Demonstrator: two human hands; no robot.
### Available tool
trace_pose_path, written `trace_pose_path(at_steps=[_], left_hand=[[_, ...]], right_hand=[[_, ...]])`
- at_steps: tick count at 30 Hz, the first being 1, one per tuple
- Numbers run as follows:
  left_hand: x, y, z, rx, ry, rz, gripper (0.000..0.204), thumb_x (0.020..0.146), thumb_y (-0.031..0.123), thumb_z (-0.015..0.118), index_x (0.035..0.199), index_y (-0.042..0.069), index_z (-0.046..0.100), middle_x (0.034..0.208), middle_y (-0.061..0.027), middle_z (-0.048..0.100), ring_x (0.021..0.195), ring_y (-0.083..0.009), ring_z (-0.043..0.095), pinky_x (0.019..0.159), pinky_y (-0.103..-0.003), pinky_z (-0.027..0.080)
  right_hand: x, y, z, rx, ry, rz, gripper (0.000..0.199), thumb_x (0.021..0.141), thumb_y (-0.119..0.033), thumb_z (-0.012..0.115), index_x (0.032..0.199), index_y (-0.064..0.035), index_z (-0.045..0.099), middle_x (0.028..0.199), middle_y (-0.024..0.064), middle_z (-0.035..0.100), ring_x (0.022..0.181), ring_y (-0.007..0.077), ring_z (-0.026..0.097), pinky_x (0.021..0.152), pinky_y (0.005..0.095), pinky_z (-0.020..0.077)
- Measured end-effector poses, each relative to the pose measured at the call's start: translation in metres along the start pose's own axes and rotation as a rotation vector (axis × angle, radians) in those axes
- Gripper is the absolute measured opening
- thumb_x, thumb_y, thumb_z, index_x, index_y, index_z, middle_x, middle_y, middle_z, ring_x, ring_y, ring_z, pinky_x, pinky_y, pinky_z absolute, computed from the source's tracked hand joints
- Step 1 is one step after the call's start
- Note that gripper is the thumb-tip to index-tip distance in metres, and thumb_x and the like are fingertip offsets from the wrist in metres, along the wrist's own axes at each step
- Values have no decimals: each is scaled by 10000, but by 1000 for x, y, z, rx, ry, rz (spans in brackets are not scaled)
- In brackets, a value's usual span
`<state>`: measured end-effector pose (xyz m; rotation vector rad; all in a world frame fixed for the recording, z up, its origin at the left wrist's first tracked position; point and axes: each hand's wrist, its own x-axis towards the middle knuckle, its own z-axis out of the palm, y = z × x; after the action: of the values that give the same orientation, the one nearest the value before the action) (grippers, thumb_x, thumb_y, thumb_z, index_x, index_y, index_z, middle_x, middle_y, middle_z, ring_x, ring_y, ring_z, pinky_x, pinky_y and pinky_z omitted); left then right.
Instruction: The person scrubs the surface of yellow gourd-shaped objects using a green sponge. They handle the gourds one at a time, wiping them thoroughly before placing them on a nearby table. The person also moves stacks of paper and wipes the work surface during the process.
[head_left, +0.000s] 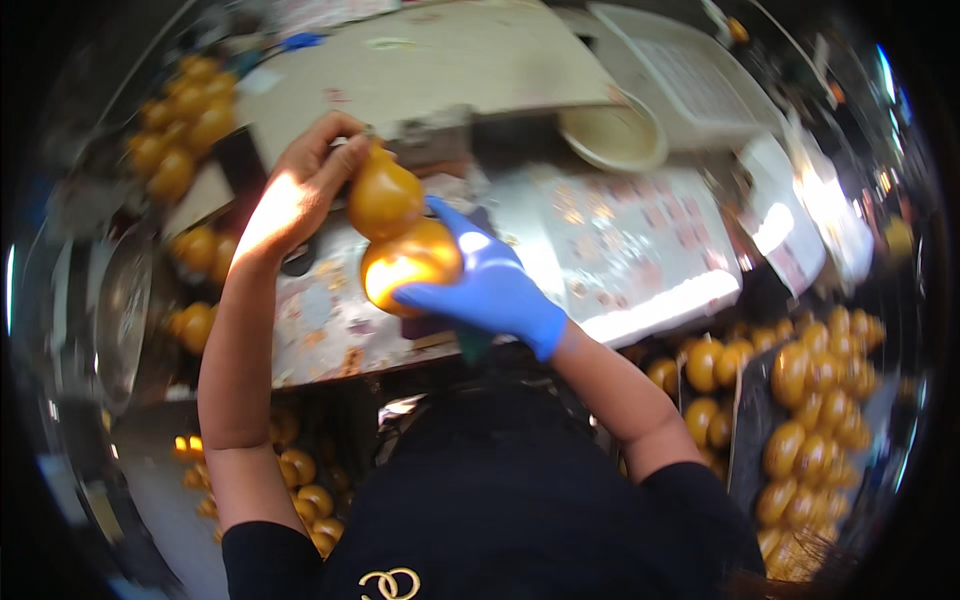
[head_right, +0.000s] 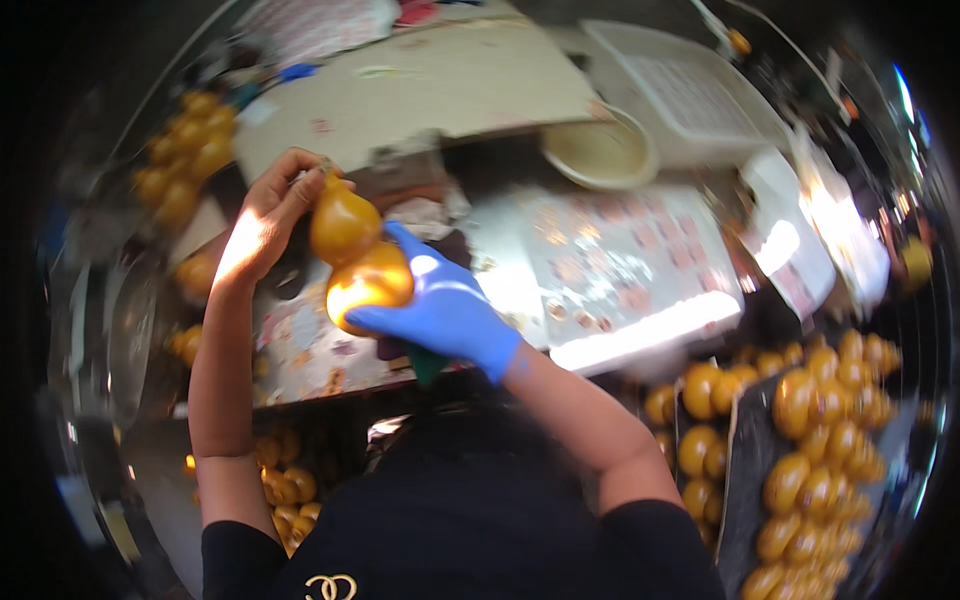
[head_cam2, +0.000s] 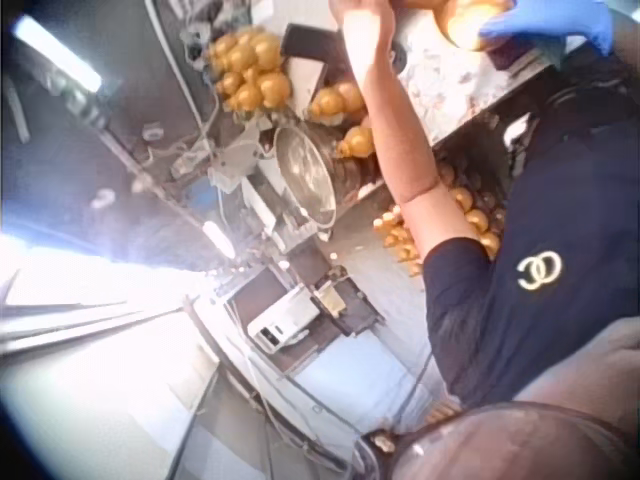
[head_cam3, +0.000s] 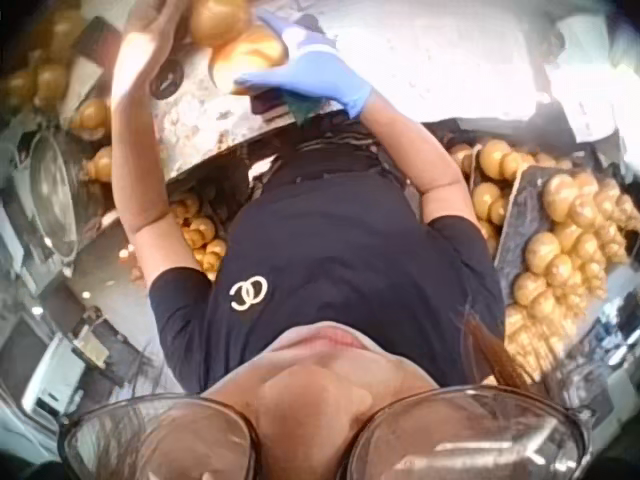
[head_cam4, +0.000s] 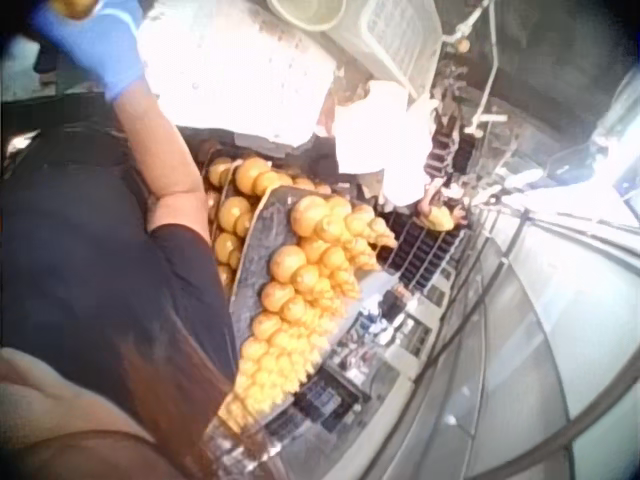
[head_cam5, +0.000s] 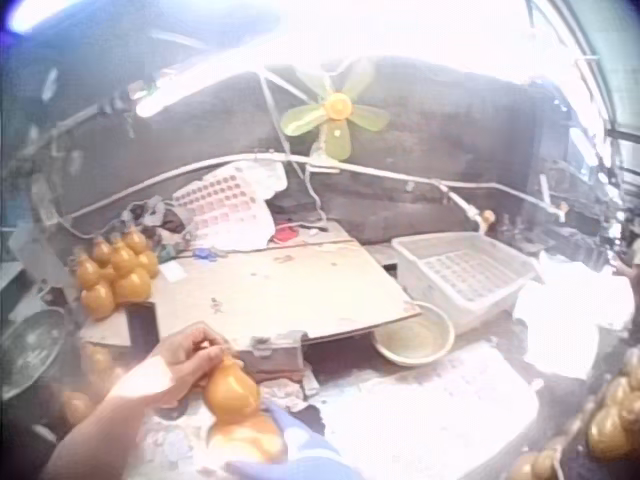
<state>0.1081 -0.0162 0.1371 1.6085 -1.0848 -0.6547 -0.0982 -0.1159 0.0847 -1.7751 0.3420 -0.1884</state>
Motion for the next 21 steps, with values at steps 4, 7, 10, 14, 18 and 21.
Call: trace_pose_path(at_steps=[4,7,10,14,18,21], left_hand=[[14,-29,23,661,269,415,406,908,150,578,1295,54,505,1286,-130,520,1208,-234,484,1009,-357,367],[-18,-45,43,349,43,317,667,824,403,683,1361,77,458,1421,-153,391,1315,-278,388,1083,-432,294],[-47,-44,92,672,-3,388,800,692,290,809,1383,137,435,1503,-151,252,1376,-334,283,1108,-458,272],[-50,-55,114,628,183,347,798,661,-19,772,1365,162,444,1510,-146,233,1376,-345,279,1110,-425,293],[-52,-60,116,614,211,337,792,680,-23,755,1378,154,426,1514,-136,227,1379,-338,277,1112,-426,292],[-51,-60,119,656,228,347,786,695,-23,742,1387,158,416,1516,-131,223,1381,-332,272,1116,-426,287]], right_hand=[[25,41,-5,-172,225,74,881,743,-612,662,1355,-25,423,1196,228,585,1097,375,573,945,405,449],[21,42,-18,-189,278,17,842,789,-593,616,1375,-29,400,1299,227,510,1178,382,505,1000,404,396],[13,68,-5,-124,450,-40,782,820,-507,637,1392,-36,387,1306,219,508,1167,384,514,998,401,403],[-57,87,-28,29,607,-140,310,799,-177,678,1058,-13,632,1074,154,663,980,276,615,820,331,482],[-145,150,-89,-618,843,288,292,814,-177,582,1090,-97,633,902,126,649,779,317,647,677,407,522],[-178,152,-122,-710,922,396,209,857,-148,545,1008,-63,660,798,129,636,716,299,628,617,386,489]])
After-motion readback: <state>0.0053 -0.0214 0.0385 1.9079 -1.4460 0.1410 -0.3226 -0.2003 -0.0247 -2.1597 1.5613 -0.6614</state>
